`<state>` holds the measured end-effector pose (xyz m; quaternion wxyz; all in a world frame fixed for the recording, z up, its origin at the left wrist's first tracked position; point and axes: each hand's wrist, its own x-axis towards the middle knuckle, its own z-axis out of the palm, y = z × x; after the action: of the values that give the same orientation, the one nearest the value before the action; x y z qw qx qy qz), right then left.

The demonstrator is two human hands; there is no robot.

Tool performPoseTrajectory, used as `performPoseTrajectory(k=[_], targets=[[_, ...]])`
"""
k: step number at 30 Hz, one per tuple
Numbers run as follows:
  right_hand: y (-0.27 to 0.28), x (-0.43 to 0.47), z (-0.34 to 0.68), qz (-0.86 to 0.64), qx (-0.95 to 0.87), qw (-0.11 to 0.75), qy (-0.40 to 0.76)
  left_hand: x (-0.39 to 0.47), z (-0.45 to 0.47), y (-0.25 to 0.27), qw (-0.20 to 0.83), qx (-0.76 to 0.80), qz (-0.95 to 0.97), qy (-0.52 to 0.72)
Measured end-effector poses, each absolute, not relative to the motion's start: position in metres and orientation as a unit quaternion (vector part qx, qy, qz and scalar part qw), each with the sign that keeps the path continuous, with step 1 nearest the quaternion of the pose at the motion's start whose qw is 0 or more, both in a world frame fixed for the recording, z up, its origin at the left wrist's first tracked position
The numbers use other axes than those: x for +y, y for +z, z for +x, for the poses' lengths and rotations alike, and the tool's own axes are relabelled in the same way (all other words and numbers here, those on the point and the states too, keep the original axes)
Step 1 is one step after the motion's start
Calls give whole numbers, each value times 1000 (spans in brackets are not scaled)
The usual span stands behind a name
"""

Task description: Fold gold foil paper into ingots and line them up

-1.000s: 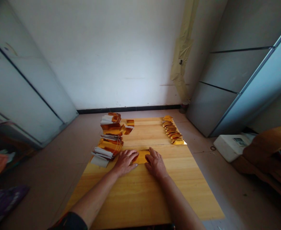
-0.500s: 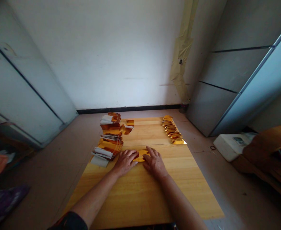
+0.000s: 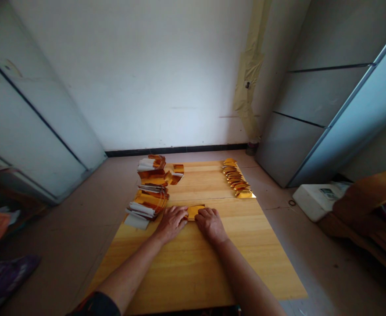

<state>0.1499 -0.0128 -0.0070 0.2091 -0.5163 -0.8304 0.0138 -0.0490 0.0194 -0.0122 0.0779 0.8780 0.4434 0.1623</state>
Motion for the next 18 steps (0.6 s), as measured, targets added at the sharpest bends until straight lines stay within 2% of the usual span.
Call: performPoseTrajectory(k=[3, 6, 9, 11, 13, 15, 18], targets=[[-11, -12, 151, -497, -833, 242, 13, 20, -49, -14, 74, 442, 878, 168], [-18, -7, 166, -490, -811, 319, 13, 21, -50, -15, 73, 441, 878, 172], [-21, 3, 205, -578, -706, 409, -13, 22, -51, -16, 72, 441, 878, 170], [-20, 9, 242, -662, -608, 436, -28, 22, -51, -17, 70, 443, 878, 168], [-17, 14, 282, -754, -496, 429, -19, 23, -51, -17, 69, 444, 877, 169], [-15, 19, 317, -827, -408, 386, 27, 23, -51, -17, 68, 444, 877, 171], [-16, 25, 353, -852, -374, 351, 108, 22, -51, -17, 68, 445, 877, 170]])
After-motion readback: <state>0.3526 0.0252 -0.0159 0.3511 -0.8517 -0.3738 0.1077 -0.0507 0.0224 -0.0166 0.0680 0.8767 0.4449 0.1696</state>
